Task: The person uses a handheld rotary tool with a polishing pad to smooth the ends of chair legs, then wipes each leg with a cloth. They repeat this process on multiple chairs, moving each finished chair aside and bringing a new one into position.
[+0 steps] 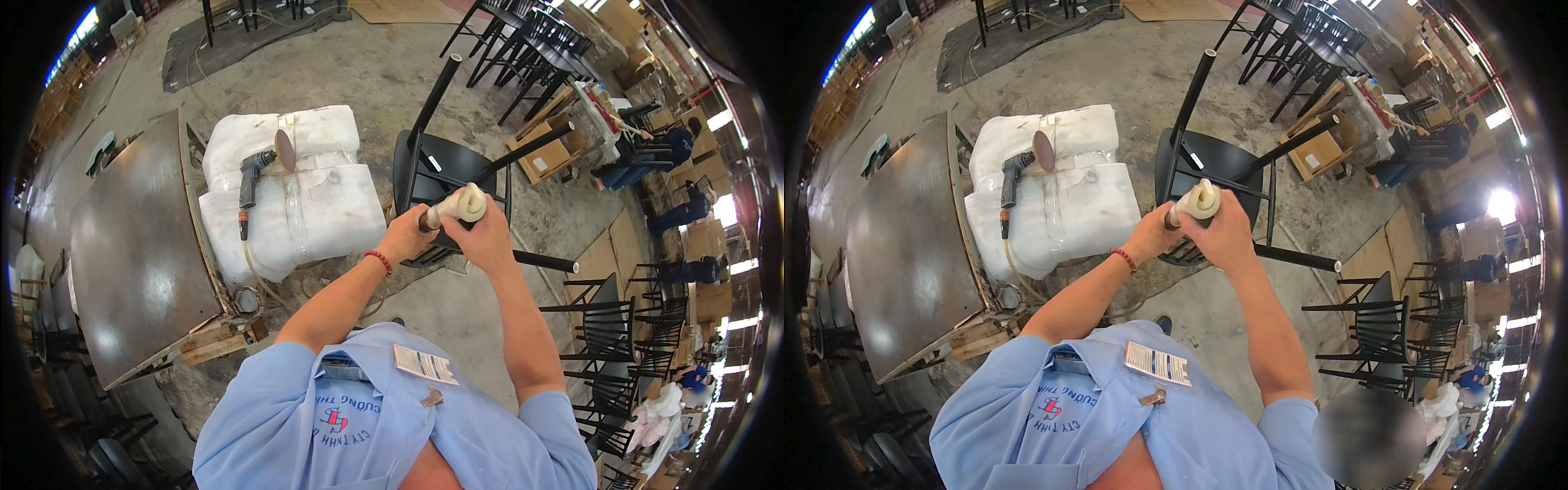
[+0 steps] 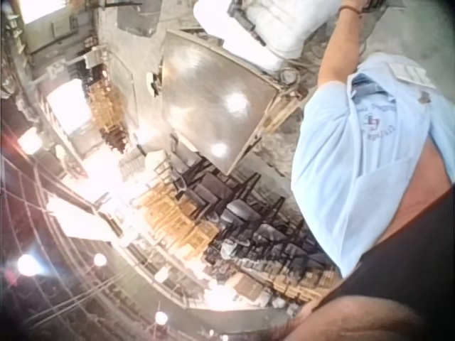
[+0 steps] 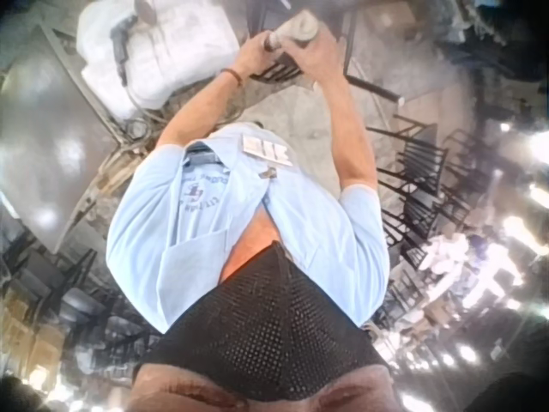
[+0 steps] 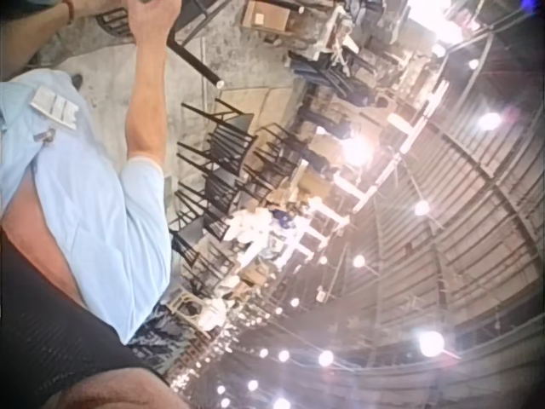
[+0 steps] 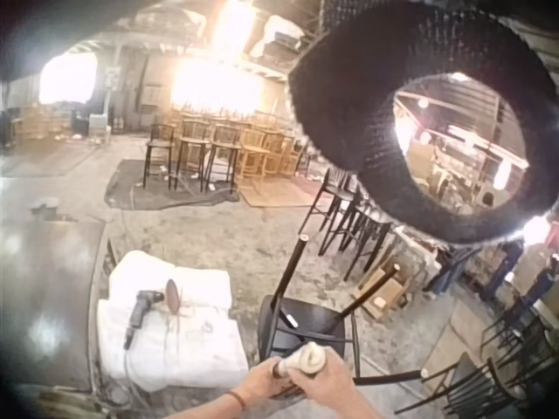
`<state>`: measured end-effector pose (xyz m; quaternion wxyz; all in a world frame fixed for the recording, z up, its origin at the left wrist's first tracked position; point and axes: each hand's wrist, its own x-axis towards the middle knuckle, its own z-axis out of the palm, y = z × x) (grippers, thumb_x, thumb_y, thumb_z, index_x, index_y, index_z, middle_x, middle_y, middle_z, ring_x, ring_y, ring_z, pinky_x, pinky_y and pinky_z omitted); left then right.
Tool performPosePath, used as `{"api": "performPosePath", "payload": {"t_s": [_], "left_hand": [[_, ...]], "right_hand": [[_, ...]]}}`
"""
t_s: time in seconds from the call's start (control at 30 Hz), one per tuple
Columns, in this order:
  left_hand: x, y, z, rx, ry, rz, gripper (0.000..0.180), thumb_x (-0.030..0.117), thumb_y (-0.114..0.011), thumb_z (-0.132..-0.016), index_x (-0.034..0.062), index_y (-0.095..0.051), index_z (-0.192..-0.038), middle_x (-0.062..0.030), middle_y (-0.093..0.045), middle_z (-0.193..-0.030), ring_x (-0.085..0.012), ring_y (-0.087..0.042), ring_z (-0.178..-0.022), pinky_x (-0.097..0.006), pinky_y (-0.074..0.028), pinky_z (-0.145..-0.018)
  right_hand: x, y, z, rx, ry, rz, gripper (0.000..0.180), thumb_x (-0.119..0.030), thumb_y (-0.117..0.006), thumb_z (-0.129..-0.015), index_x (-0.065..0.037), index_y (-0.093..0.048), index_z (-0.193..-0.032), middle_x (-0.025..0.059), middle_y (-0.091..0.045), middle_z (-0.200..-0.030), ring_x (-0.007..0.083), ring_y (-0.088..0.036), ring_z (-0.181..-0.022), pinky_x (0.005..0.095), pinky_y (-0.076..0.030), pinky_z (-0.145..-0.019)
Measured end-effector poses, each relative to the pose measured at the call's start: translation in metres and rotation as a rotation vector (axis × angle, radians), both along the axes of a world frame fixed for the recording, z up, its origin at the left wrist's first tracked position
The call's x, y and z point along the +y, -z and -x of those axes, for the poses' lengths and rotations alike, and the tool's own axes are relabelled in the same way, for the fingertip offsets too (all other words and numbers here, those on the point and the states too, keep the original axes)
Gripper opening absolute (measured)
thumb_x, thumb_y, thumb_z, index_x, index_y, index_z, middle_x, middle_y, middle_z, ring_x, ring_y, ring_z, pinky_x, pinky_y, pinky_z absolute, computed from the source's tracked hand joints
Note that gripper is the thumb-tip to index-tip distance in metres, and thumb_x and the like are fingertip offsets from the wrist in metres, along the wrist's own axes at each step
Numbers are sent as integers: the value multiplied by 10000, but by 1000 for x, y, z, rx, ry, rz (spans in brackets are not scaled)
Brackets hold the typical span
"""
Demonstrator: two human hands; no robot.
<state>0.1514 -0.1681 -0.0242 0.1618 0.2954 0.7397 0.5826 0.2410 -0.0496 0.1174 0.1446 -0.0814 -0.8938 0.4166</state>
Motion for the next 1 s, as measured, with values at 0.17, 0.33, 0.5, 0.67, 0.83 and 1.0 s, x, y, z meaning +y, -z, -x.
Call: {"api": "performPosePath", "payload": {"t_s": [0.17,0.33,0.5,0.67,0.83,1.0], "left_hand": [[1,5,0,54,4,-54,347,187,-774,-816,109,-586,-1098,-127,-677,-993,-302,-662,-920,-378,-520,-809],[-1,-23,5,6,85,34,310,195,-798,-824,85,-606,-1041,-46,-659,-898,-137,-607,-845,-317,-515,-761],[5,-39,4,-29,134,-57,187,123,-757,-833,54,-590,-878,-20,-611,-806,-118,-561,-757,-283,-476,-705],[9,-34,2,-43,113,-68,174,87,-743,-846,40,-575,-854,6,-583,-795,-83,-527,-737,-252,-455,-674],[7,-28,3,-60,140,-108,176,74,-739,-860,33,-568,-868,10,-596,-824,-80,-524,-743,-242,-457,-681],[9,-25,4,-45,147,-152,163,72,-725,-876,36,-567,-877,6,-597,-827,-79,-518,-739,-240,-455,-679]], "right_hand": [[7,9,0,125,61,-139,442,-225,-802,-762,-13,-625,-1106,122,-675,-977,239,-677,-916,351,-523,-815],[79,5,-52,378,414,171,379,-174,-788,-791,6,-632,-1085,68,-702,-983,161,-666,-894,314,-521,-798],[180,-1,-176,372,1051,10,263,-169,-761,-805,9,-675,-978,51,-701,-898,144,-650,-805,306,-508,-732],[212,7,-209,303,1085,44,342,-234,-761,-795,19,-684,-1011,74,-705,-942,170,-649,-848,336,-501,-750],[225,28,-196,45,1166,-135,359,-274,-747,-793,2,-684,-1014,91,-714,-913,223,-674,-849,368,-506,-748],[237,13,-201,124,1120,-53,377,-306,-752,-790,-2,-686,-1002,91,-706,-879,218,-670,-814,366,-502,-730]]}}
